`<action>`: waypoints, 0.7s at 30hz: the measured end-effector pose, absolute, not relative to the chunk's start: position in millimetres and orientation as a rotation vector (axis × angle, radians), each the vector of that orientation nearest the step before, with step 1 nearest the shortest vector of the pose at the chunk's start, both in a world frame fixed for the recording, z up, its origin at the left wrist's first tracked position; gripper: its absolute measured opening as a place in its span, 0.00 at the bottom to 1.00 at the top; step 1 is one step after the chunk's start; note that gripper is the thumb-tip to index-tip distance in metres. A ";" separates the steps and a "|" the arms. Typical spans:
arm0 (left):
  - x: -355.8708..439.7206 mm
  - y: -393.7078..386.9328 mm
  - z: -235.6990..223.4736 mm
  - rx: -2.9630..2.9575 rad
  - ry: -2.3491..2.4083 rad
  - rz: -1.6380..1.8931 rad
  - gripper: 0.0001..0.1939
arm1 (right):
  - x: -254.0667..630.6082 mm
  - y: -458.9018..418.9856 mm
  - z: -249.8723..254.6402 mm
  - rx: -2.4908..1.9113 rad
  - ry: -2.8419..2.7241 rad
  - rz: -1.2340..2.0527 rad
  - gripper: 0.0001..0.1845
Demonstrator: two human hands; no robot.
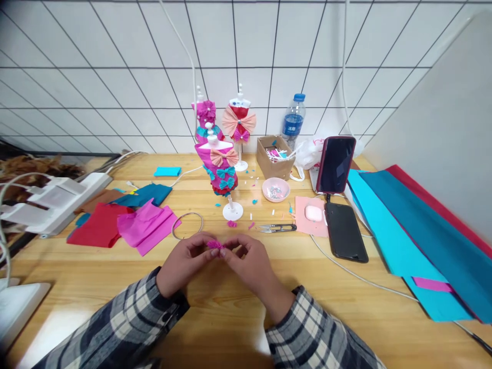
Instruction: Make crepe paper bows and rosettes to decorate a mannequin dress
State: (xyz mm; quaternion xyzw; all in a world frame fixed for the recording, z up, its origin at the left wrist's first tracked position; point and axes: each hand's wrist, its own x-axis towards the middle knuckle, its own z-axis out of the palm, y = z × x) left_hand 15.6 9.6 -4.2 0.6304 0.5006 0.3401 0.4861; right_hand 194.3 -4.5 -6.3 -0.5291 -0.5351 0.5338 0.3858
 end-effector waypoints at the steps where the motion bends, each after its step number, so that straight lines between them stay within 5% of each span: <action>1: 15.2 10.2 -3.3 1.538 1.201 0.814 0.12 | 194.6 -4.0 -6.4 -1.334 -1.357 1.387 0.09; 11: 19.7 7.8 4.9 1.390 1.161 0.764 0.14 | 197.2 -3.5 -8.9 -1.364 -1.448 1.328 0.08; 21: 23.1 4.4 1.6 1.068 1.056 0.829 0.28 | 194.9 -5.3 -5.2 -1.354 -1.468 1.331 0.07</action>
